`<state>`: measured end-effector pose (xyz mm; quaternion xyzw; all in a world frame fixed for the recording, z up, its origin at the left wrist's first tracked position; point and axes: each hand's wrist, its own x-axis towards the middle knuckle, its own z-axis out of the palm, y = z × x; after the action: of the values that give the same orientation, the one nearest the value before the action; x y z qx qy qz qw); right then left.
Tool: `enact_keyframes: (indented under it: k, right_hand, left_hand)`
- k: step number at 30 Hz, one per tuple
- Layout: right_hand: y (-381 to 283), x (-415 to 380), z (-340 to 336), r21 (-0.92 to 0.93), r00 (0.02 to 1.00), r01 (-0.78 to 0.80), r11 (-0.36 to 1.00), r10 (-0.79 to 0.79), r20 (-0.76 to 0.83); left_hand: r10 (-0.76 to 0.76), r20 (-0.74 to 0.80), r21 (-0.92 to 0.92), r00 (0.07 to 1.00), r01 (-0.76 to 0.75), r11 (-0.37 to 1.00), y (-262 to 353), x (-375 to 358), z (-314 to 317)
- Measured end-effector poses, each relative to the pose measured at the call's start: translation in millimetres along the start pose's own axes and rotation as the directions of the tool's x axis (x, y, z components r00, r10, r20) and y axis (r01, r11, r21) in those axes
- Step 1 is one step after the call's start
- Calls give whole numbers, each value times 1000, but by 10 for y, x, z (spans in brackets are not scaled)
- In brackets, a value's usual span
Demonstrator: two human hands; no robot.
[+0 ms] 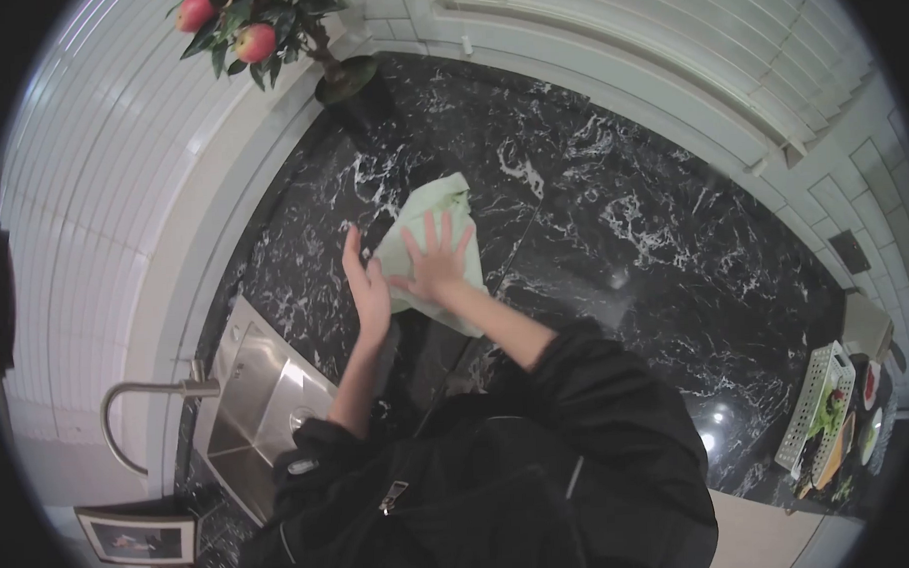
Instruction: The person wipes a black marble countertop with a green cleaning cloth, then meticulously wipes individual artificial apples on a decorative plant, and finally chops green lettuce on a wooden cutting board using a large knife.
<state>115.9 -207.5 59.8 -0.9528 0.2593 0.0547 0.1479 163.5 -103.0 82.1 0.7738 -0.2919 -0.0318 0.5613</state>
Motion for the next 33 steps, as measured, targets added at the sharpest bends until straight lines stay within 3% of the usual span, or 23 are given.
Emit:
enact_keyframes:
  k: [1, 2, 3, 6, 9, 12, 14, 15, 17, 21, 24, 26, 30, 33]
  right_hand:
    - [-55, 123, 185, 5, 968, 67, 998, -63, -242]
    - [-104, 263, 361, -11, 874, 131, 991, -120, -472]
    - [-177, 443, 480, -27, 802, 154, 988, -141, -580]
    - [-335, 1086, 585, -68, 698, 415, 907, -366, -615]
    - [-369, 1653, 295, -130, 790, 441, 888, -453, -413]
    - [-135, 1982, 59, -104, 914, 320, 942, -336, -229]
    - [228, 2180, 43, -207, 748, 301, 931, -365, -554]
    - [400, 2284, -21, -229, 688, 288, 930, -367, -626]
    - [745, 2457, -223, -108, 862, 110, 988, -149, -485]
    - [1359, 2656, -514, -17, 941, -169, 986, 156, -302]
    - [1759, 2452, -653, 1, 929, -276, 961, 267, -258]
    - [2098, 2172, -645, 28, 895, -326, 945, 319, -312]
    - [2979, 1160, -705, 62, 821, -495, 867, 489, -294]
    - [3724, 205, -623, 84, 707, -631, 771, 617, -346]
  left_hand:
    - [32, -48, 23, 998, -31, 999, -39, -52, -18]
    - [67, -96, 46, 993, -63, 997, -81, -91, -33]
    - [90, -115, 53, 989, -84, 995, -112, -128, -62]
    - [102, -200, -1, 975, -104, 995, -157, -234, -138]
    - [189, -218, 66, 957, -178, 982, -145, -305, -264]
    - [159, -279, 102, 947, -135, 986, -213, -409, -393]
    - [81, -370, -3, 925, -88, 996, -263, -453, -410]
    - [62, -390, -29, 919, -79, 996, -276, -460, -401]
    - [30, -424, 0, 905, -34, 999, -272, -474, -357]
    - [37, -343, 54, 938, -20, 998, -234, -458, -208]
    - [55, -258, 54, 965, -42, 998, -205, -454, -73]
    - [42, -217, -7, 975, -44, 999, -154, -421, 50]
    - [147, -61, -127, 987, -154, 980, -31, -369, 438]
    - [202, 61, -222, 978, -184, 958, 205, -437, 782]
